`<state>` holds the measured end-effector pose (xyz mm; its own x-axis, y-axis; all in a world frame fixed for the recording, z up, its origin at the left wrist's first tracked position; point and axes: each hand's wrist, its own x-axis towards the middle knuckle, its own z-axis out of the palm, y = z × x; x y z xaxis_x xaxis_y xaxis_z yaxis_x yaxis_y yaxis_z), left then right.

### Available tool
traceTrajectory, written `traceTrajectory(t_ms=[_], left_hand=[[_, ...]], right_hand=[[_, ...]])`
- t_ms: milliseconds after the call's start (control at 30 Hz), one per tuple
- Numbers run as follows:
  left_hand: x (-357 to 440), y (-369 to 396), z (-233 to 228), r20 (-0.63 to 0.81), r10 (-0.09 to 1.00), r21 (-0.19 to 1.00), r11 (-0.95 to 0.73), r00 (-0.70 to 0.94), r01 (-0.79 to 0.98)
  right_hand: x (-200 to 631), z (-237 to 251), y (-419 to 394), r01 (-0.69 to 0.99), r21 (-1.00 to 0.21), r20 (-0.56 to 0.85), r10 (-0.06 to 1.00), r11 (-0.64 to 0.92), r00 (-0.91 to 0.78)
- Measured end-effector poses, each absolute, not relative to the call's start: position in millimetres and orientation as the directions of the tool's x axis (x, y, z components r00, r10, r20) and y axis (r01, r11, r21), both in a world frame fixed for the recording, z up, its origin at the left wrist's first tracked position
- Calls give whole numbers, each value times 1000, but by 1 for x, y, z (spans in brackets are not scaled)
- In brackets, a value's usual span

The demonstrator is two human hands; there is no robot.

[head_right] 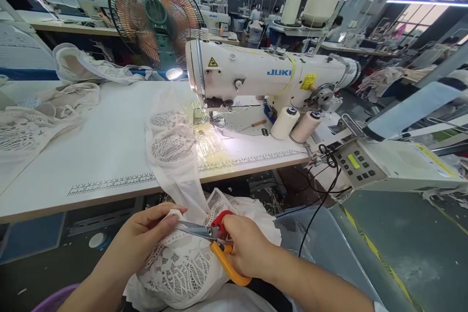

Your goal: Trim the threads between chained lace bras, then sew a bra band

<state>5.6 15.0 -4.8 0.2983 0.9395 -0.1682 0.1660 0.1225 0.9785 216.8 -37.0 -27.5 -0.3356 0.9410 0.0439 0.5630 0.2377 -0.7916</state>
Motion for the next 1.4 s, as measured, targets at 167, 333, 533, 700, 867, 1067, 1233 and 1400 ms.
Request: traceTrajectory(t_ms=[167,333,533,700,867,1067,1233,1400], left_hand=[[0,15,-10,-187,940,978,150,286,147],[-7,15,-16,-216,941,972,182,259,150],[-7,11,-7,-249,957,942,204,148,266],[-6,6,-3,-176,977,918,118,123,378],[-3,4,0,-133,987,924,91,89,371],[-3,5,5,-209,975,957,221,-79,189],[-8,11,4,-315,923,944,328,-221,24],[-20,8,-5,-323,902,926,364,-286,103]], right_hand=[[219,-28,-41,619,-716,51,907,324,-417],[222,-31,-45,747,-613,-96,914,258,-395],[228,-29,-48,715,-664,-144,900,220,-410],[230,-27,-52,681,-694,-99,905,235,-413],[236,-29,-52,728,-633,-122,895,263,-430],[261,-30,-51,712,-667,-198,871,217,-451],[285,-43,-58,625,-765,-119,921,154,-372],[294,-52,-64,591,-803,-52,979,77,-198]])
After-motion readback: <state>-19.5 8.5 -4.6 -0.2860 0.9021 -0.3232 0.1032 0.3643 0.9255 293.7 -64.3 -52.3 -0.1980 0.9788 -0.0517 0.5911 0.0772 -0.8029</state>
